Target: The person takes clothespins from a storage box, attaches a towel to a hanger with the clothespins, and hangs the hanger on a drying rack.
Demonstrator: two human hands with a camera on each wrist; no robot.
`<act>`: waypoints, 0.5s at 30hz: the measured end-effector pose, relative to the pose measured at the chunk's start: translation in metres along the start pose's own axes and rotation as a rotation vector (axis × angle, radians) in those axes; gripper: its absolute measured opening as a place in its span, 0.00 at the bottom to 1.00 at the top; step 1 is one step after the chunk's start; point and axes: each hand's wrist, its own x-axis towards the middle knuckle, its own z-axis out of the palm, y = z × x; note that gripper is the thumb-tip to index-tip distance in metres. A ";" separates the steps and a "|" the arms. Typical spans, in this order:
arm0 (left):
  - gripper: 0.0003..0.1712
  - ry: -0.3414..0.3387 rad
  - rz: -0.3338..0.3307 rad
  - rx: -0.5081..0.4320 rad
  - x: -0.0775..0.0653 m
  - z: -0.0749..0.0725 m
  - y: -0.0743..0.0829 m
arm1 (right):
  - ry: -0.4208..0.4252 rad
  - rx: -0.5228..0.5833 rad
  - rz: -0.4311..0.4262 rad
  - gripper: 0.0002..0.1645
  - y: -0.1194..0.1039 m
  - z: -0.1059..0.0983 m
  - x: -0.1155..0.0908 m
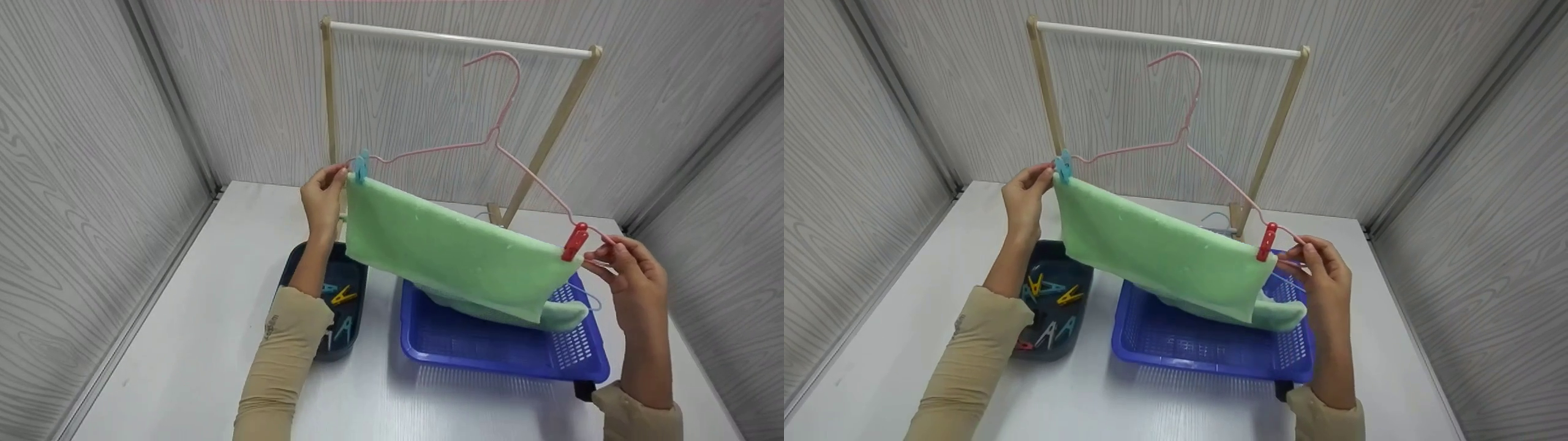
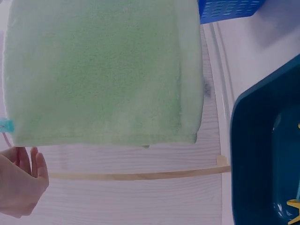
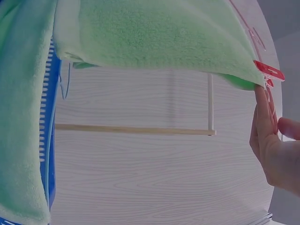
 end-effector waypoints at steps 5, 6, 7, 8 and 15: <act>0.13 0.018 -0.059 -0.083 0.013 0.016 -0.005 | -0.051 0.073 -0.004 0.15 -0.005 0.000 0.000; 0.12 0.024 -0.076 -0.103 0.015 0.019 -0.004 | -0.059 0.073 -0.008 0.16 -0.006 0.000 0.000; 0.12 0.030 -0.094 -0.128 0.017 0.023 -0.004 | -0.070 0.093 -0.010 0.16 -0.007 0.001 0.000; 0.12 0.036 -0.119 -0.151 0.019 0.027 -0.004 | -0.077 0.114 -0.014 0.16 -0.009 0.001 0.000; 0.13 0.068 -0.323 -0.184 0.035 0.053 -0.001 | -0.058 0.257 -0.058 0.17 -0.017 0.005 0.007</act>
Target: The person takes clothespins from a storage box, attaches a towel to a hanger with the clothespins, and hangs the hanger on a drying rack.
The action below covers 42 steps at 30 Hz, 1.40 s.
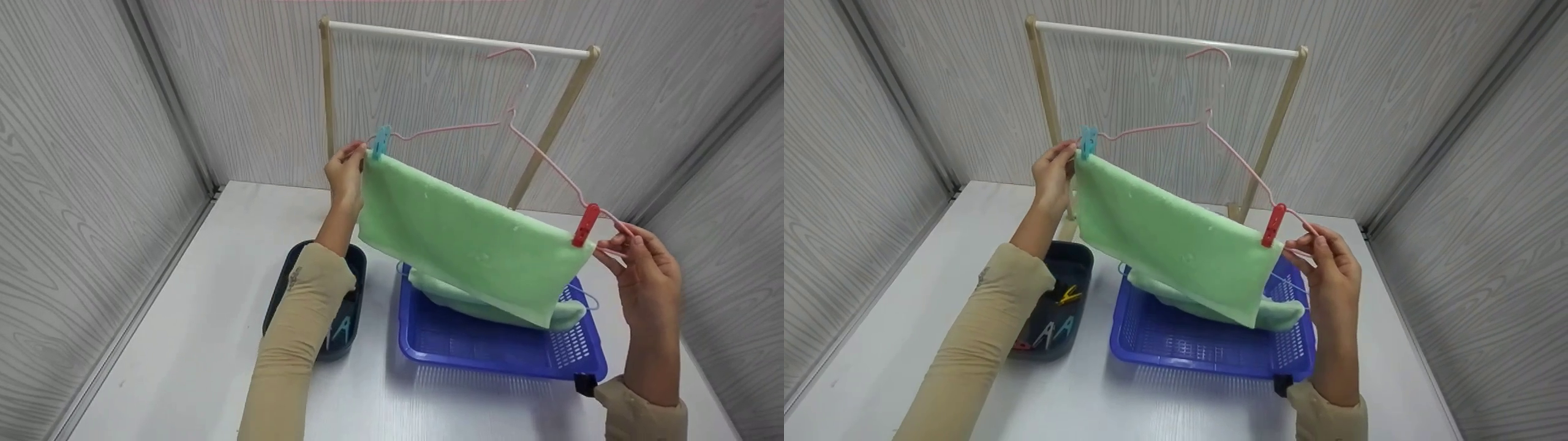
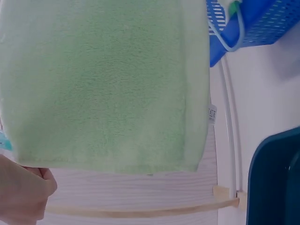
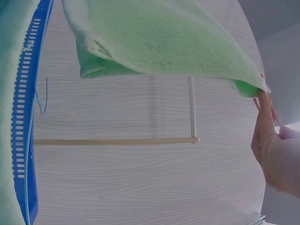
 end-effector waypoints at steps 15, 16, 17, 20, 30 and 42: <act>0.21 -0.219 -0.154 -0.054 0.009 0.034 -0.007 | 0.234 0.014 -0.069 0.18 -0.010 0.001 0.020; 0.21 -0.235 -0.154 -0.050 0.011 0.035 -0.008 | 0.238 0.014 -0.066 0.18 -0.010 0.002 0.022; 0.22 -0.252 -0.150 -0.045 0.012 0.036 -0.008 | 0.241 0.016 -0.063 0.19 -0.011 0.002 0.024; 0.23 -0.303 -0.141 -0.036 0.015 0.040 -0.006 | 0.255 0.009 -0.061 0.19 -0.014 0.002 0.030; 0.31 -0.452 -0.127 0.167 0.017 0.057 0.005 | 0.297 0.038 -0.045 0.18 -0.031 -0.001 0.050; 0.35 -0.494 -0.151 0.334 0.018 0.060 -0.002 | 0.291 0.097 0.001 0.18 -0.033 -0.001 0.057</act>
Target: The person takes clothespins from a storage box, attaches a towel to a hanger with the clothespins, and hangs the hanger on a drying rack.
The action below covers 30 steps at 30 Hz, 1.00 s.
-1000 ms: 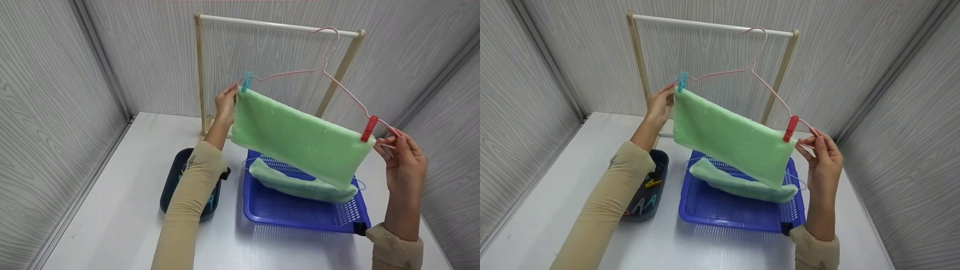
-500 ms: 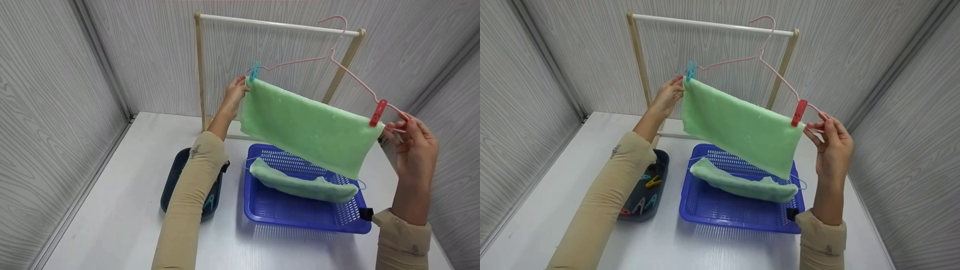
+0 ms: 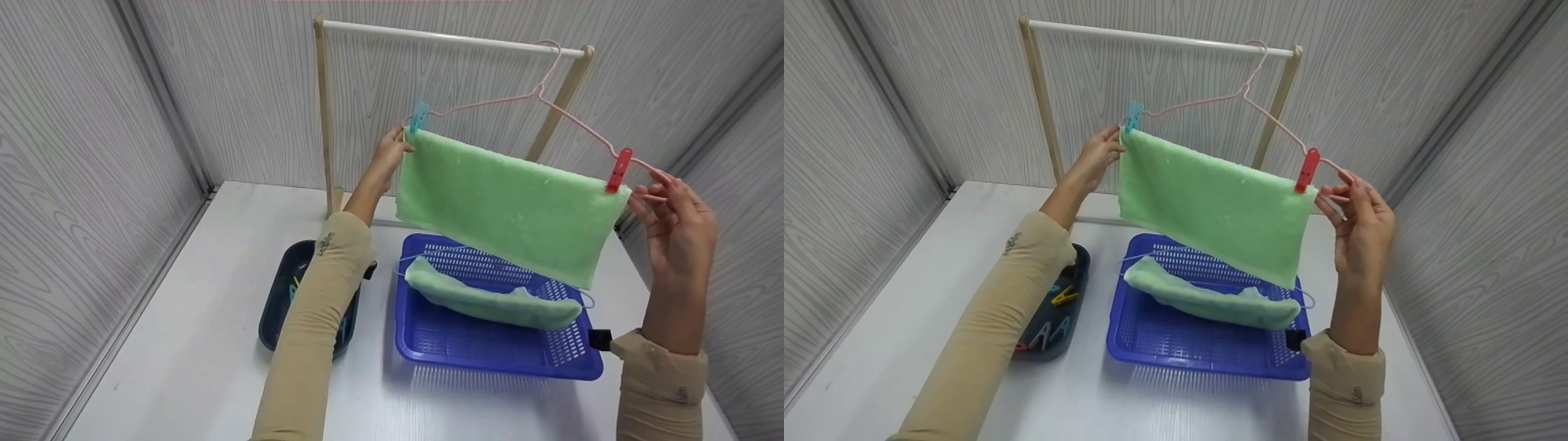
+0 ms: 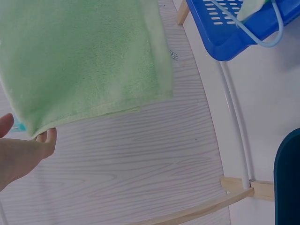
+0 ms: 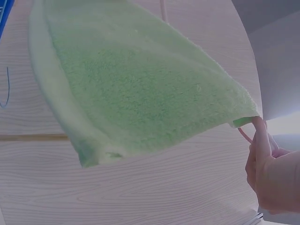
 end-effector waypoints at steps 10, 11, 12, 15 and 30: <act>0.33 0.063 0.038 -0.091 0.002 0.003 -0.023 | 0.054 -0.136 0.085 0.19 0.010 -0.020 -0.006; 0.33 0.069 0.031 -0.092 0.002 0.003 -0.025 | 0.049 -0.165 0.086 0.20 0.011 -0.021 -0.006; 0.33 0.074 0.025 -0.093 0.002 0.003 -0.027 | 0.045 -0.188 0.088 0.19 0.012 -0.022 -0.007; 0.33 0.086 0.009 -0.098 0.002 0.002 -0.032 | 0.026 -0.257 0.077 0.18 0.014 -0.024 -0.008; 0.32 0.075 -0.026 -0.085 -0.001 0.000 -0.043 | 0.066 -0.190 0.074 0.13 0.031 -0.033 -0.006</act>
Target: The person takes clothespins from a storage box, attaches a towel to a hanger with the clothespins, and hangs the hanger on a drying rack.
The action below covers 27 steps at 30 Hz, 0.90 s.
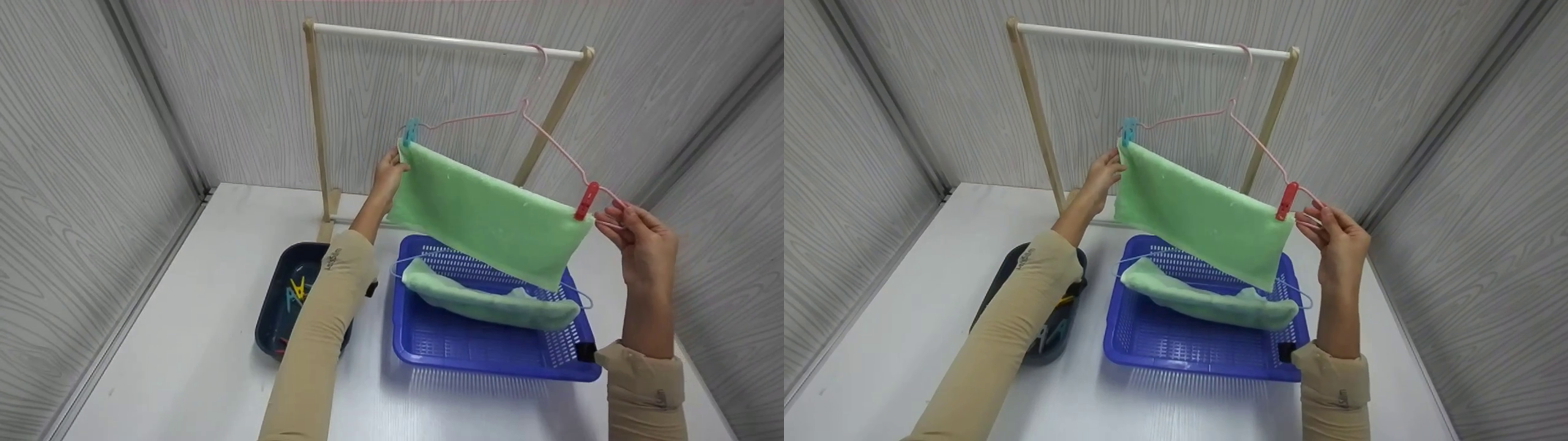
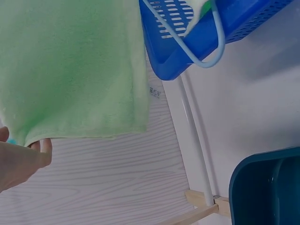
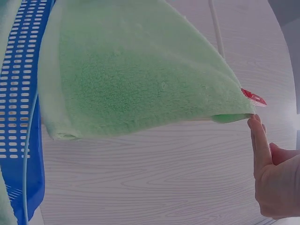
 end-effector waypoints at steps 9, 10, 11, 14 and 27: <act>0.29 0.008 0.011 0.083 -0.006 -0.006 -0.009 | 0.116 0.001 -0.010 0.16 0.024 0.002 -0.003; 0.29 0.023 0.019 0.100 0.001 -0.009 -0.018 | 0.126 0.004 -0.007 0.16 0.027 0.003 -0.003; 0.29 0.037 0.045 0.096 0.011 -0.013 -0.032 | 0.135 0.010 -0.004 0.16 0.030 0.003 -0.003; 0.29 0.063 0.080 0.116 0.033 -0.025 -0.065 | 0.150 0.030 0.003 0.15 0.038 0.003 -0.002; 0.24 0.076 0.063 0.307 -0.054 -0.031 -0.045 | 0.163 0.025 -0.042 0.16 0.067 -0.004 0.006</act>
